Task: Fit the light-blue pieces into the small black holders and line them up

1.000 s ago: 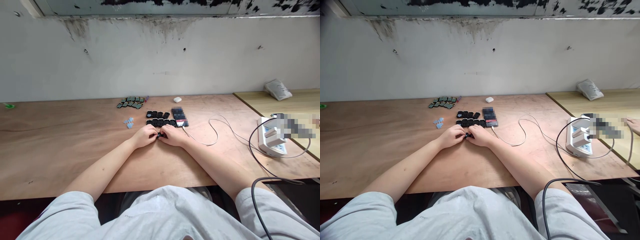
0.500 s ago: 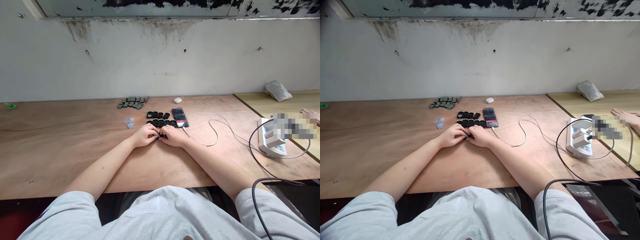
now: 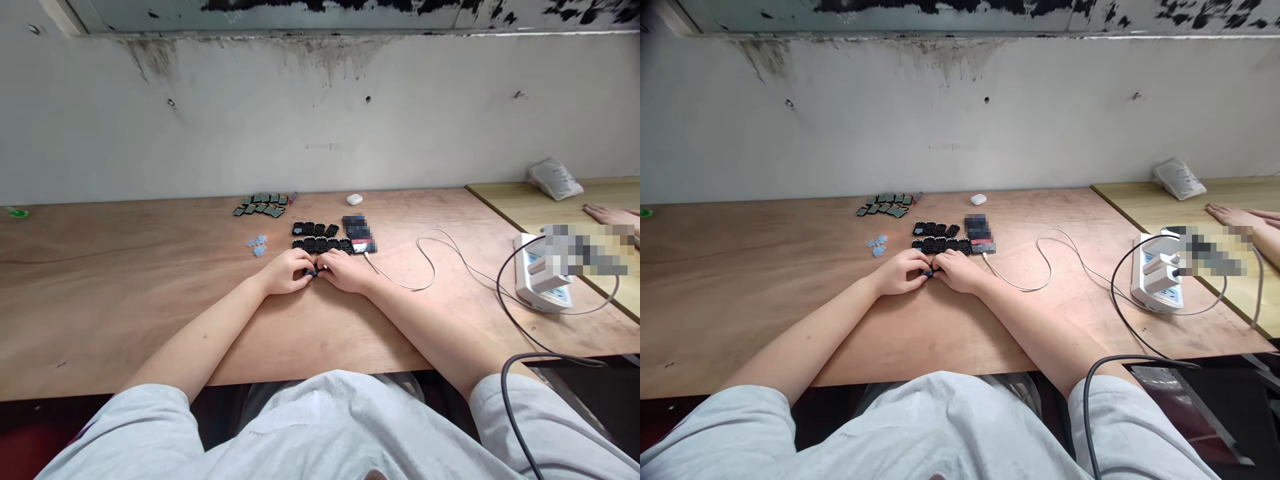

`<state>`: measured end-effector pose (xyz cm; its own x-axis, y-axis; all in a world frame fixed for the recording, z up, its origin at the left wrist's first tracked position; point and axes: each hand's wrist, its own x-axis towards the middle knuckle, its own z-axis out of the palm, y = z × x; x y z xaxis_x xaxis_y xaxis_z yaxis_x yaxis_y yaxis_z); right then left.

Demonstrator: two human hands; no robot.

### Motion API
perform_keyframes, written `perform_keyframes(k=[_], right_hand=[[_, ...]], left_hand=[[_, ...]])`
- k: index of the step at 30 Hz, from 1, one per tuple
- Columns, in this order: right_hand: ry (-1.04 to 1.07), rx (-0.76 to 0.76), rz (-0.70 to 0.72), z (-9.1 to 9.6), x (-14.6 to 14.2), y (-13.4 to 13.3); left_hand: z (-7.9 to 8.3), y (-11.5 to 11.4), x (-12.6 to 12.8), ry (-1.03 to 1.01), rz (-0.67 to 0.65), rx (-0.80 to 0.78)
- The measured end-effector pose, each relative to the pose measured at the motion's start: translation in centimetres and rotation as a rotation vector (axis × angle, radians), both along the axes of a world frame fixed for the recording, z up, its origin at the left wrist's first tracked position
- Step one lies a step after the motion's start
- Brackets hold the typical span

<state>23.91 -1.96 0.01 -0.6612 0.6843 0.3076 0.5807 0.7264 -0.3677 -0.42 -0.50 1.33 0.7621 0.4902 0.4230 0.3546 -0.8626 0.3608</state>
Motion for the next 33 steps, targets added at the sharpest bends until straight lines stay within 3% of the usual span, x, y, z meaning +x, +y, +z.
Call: perform_keyframes(k=[11, 23, 33], right_hand=[[0.030, 0.009, 0.001, -0.3, 0.0, 0.2], [0.057, 0.027, 0.007, -0.4, 0.1, 0.3], [0.048, 0.041, -0.009, -0.4, 0.1, 0.3]], left_hand=[[0.0, 0.3, -0.3, 0.069, 0.020, 0.070], [-1.1, 0.8, -0.2, 0.086, -0.032, 0.156], [-1.2, 1.0, -0.2, 0.057, -0.042, 0.095]])
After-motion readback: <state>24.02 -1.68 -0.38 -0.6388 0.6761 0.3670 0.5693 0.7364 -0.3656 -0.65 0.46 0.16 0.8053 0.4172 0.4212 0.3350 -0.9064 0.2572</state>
